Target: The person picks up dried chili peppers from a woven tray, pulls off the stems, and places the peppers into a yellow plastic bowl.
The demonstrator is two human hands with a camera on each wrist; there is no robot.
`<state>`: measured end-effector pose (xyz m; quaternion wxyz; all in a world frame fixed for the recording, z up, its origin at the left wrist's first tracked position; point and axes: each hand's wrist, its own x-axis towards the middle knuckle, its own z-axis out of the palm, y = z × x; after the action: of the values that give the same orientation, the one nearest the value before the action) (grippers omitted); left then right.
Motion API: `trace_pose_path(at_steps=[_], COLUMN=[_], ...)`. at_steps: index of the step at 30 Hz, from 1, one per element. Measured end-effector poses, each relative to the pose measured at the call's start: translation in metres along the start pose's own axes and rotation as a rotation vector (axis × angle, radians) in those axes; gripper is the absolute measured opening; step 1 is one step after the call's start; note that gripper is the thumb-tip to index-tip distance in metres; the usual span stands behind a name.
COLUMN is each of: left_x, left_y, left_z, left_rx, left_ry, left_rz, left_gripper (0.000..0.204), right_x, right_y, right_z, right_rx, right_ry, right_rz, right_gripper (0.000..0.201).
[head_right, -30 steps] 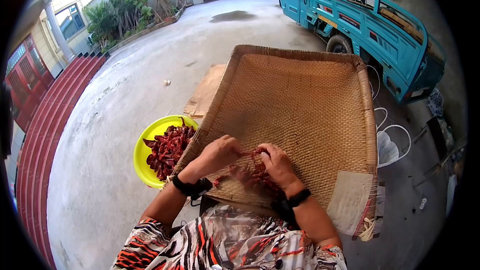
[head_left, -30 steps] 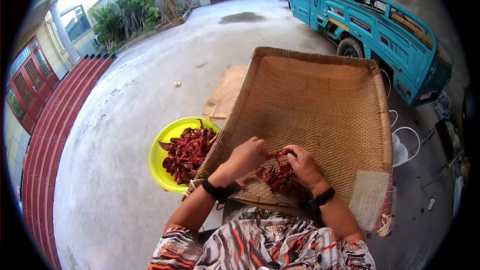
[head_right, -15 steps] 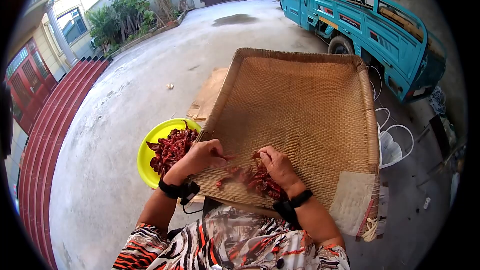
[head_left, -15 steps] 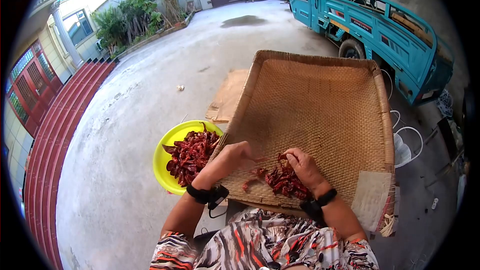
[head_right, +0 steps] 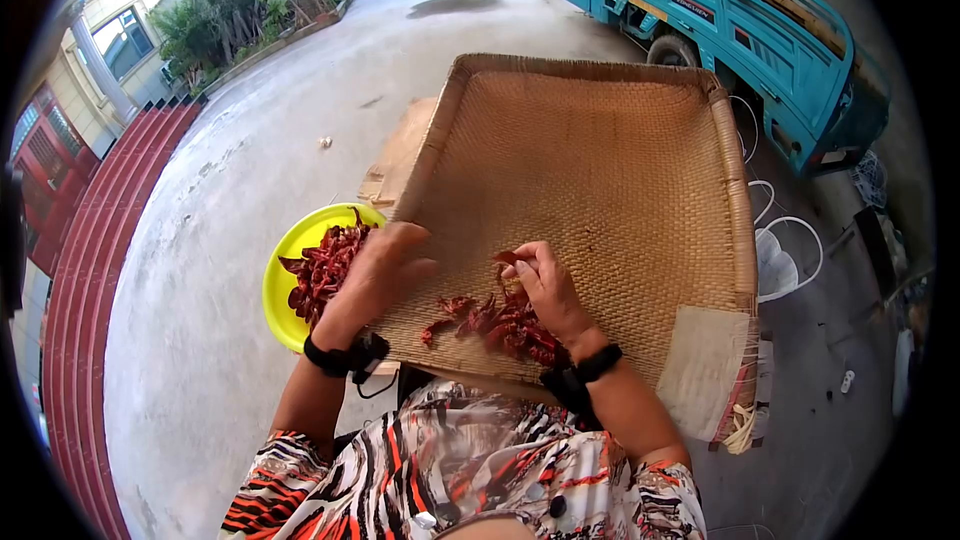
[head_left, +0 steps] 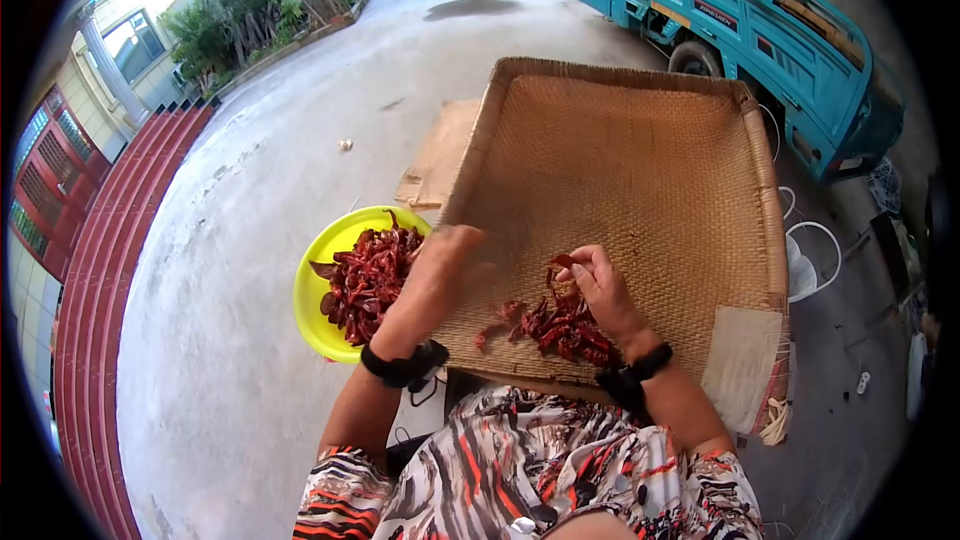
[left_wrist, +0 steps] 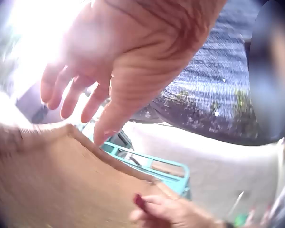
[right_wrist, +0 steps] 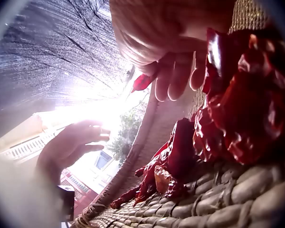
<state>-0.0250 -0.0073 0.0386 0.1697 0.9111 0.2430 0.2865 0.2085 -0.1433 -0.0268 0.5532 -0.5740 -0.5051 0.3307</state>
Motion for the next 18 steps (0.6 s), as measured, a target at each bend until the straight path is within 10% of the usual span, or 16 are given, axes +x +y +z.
trace_pose_path(at_steps=[2, 8, 12, 15, 18], left_x=[0.012, 0.023, 0.014, 0.008, 0.002], left_y=[0.020, 0.036, 0.029, 0.007, -0.004], left_z=[0.024, 0.055, 0.047, 0.035, -0.006], left_rx=[-0.304, -0.305, -0.871, -0.382, -0.124], left_ry=[-0.281, -0.343, -0.444, -0.250, -0.083], left_rz=[-0.215, -0.113, -0.321, -0.177, -0.386], left_gripper=[0.031, 0.021, 0.010, 0.009, 0.011], right_x=[-0.002, -0.005, -0.004, -0.001, 0.004], right_y=[-0.008, -0.002, -0.006, -0.004, 0.007], right_z=[0.002, 0.002, -0.001, -0.011, -0.022], right_rx=[0.069, 0.092, 0.077, -0.030, -0.268], right_ry=[-0.020, -0.144, -0.116, 0.010, 0.180], right_rz=[0.028, -0.029, -0.066, -0.042, -0.065], right_gripper=[0.018, 0.016, 0.018, 0.020, 0.019])
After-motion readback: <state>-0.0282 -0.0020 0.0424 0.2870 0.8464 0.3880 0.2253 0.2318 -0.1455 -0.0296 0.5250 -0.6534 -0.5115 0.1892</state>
